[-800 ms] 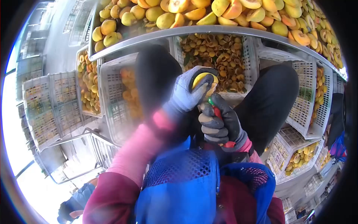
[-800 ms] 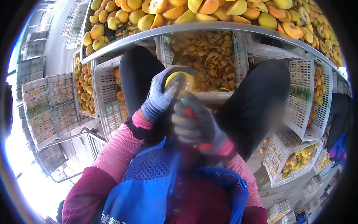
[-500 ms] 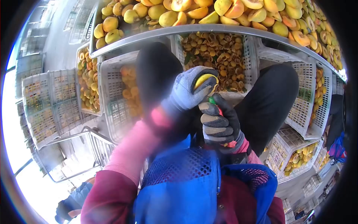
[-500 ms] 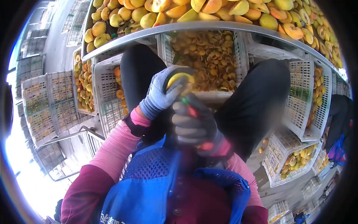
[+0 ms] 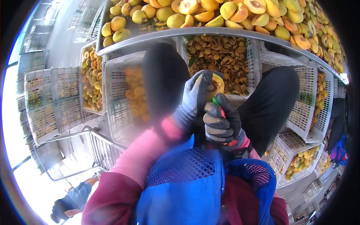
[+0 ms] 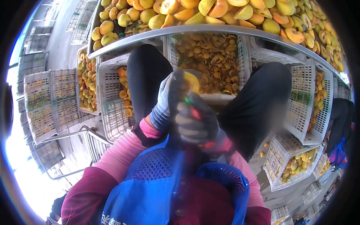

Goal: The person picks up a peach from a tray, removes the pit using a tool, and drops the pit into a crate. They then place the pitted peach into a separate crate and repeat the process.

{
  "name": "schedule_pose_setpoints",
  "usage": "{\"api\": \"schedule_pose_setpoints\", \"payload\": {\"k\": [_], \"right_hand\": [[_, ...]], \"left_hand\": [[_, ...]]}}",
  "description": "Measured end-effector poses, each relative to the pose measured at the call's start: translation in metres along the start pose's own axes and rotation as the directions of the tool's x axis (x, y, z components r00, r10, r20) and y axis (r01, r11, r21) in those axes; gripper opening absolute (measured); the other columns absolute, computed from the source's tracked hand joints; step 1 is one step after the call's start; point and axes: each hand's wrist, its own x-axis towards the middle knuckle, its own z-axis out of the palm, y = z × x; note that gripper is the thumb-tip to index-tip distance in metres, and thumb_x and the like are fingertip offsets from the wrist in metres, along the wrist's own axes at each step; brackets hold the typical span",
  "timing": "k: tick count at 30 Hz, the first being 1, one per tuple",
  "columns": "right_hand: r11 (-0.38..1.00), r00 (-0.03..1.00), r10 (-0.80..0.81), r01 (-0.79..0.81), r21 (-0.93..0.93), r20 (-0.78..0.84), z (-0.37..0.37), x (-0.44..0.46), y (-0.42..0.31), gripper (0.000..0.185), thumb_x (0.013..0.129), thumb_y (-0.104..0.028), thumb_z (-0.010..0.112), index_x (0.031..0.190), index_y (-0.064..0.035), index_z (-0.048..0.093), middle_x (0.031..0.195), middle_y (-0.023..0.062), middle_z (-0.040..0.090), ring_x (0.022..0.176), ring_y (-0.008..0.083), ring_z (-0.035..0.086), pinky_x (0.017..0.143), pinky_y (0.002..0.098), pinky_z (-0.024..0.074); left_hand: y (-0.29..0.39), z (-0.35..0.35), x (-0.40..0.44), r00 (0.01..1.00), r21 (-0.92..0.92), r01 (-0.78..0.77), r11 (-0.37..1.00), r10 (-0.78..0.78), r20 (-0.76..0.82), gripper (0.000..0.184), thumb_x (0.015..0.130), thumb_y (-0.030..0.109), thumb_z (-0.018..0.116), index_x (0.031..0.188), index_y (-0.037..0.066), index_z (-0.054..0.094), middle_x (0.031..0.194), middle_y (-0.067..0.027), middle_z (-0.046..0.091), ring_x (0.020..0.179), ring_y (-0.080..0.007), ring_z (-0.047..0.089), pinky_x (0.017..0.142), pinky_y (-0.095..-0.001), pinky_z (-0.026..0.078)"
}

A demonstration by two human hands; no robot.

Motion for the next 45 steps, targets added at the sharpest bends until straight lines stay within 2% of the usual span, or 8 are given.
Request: {"api": "schedule_pose_setpoints", "payload": {"k": [8,13,15,17,30,39,42,45], "right_hand": [[0.994,0.994,-0.086,0.090,-0.057,0.062,-0.008,-0.003,-0.016,0.048,0.098,-0.047,0.033,0.095,-0.0036,0.054,0.060,0.0004,0.041,0.039,0.0075,0.039,0.030,0.0203,0.0335],[0.995,0.998,-0.053,0.051,0.086,0.030,-0.034,-0.005,-0.032,0.050,0.098,-0.046,0.035,0.099,-0.0017,0.060,0.062,-0.0002,0.038,0.044,0.0084,0.035,0.039,0.0236,0.0318],[0.996,0.999,-0.040,0.040,0.082,-0.007,-0.029,-0.002,-0.036,0.049,0.097,-0.045,0.037,0.095,-0.0023,0.060,0.063,-0.0006,0.037,0.044,0.0084,0.034,0.039,0.0240,0.0303],[0.996,0.999,-0.032,0.033,0.084,-0.014,-0.031,0.005,-0.040,0.047,0.097,-0.045,0.038,0.095,-0.0036,0.060,0.063,-0.0008,0.037,0.044,0.0083,0.034,0.039,0.0238,0.0299],[0.971,0.903,-0.240,0.223,-0.089,-0.357,-0.026,0.002,-0.068,0.045,0.095,-0.050,0.041,0.088,-0.0089,0.058,0.060,-0.0018,0.042,0.039,0.0072,0.031,0.034,0.0221,0.0251],[0.922,0.986,-0.167,0.157,-0.353,0.002,0.034,0.042,-0.062,0.040,0.094,-0.048,0.044,0.088,-0.0095,0.053,0.057,-0.0029,0.046,0.041,0.0079,0.040,0.033,0.0220,0.0290],[0.652,0.778,-0.566,0.218,-0.726,-0.273,0.045,0.043,-0.054,0.032,0.094,-0.040,0.049,0.087,-0.0101,0.055,0.063,-0.0015,0.052,0.045,0.0097,0.047,0.037,0.0232,0.0339],[0.292,0.718,-0.694,0.204,-0.934,-0.060,0.038,0.042,-0.044,0.024,0.093,-0.031,0.053,0.093,-0.0072,0.058,0.071,0.0071,0.060,0.054,0.0210,0.056,0.046,0.0308,0.0418]], "left_hand": [[0.015,-0.040,0.013,0.906,-0.518,0.038,0.854,-0.249,-0.343,0.038,0.082,0.011,0.062,0.117,-0.001,0.053,0.100,-0.0123,0.059,0.091,-0.0242,0.058,0.085,-0.0326,0.046],[0.068,-0.153,0.032,0.765,0.648,-0.125,0.752,0.489,-0.419,0.031,0.089,0.023,0.060,0.109,-0.001,0.060,0.100,-0.0135,0.060,0.086,-0.0174,0.060,0.077,-0.0292,0.049],[0.055,-0.193,0.050,0.736,0.946,0.320,-0.057,0.643,-0.211,0.029,0.086,0.023,0.063,0.103,-0.001,0.062,0.095,-0.0128,0.060,0.080,-0.0213,0.061,0.073,-0.0301,0.049],[0.088,-0.151,0.065,0.791,0.902,0.059,0.427,0.532,-0.303,0.022,0.087,0.016,0.063,0.101,0.000,0.064,0.086,-0.0118,0.061,0.075,-0.0174,0.061,0.070,-0.0287,0.049],[0.073,-0.116,0.200,0.968,0.921,-0.247,0.301,0.122,0.220,0.056,0.075,0.040,0.070,0.116,0.006,0.052,0.102,-0.0149,0.064,0.094,-0.0309,0.062,0.081,-0.0384,0.048],[0.083,-0.016,0.065,1.000,-0.346,0.016,0.938,-0.008,0.027,0.033,0.079,0.005,0.062,0.110,-0.002,0.058,0.100,-0.0134,0.064,0.077,-0.0219,0.060,0.068,-0.0305,0.048],[0.089,-0.002,0.046,0.991,0.486,0.049,0.873,0.017,-0.130,0.034,0.071,0.007,0.072,0.101,-0.001,0.060,0.102,-0.0114,0.062,0.093,-0.0195,0.059,0.077,-0.0307,0.047],[0.054,-0.027,0.042,0.993,0.172,-0.034,0.984,0.053,-0.108,0.024,0.080,0.010,0.066,0.102,0.002,0.059,0.103,-0.0083,0.061,0.101,-0.0165,0.057,0.087,-0.0302,0.044]]}}
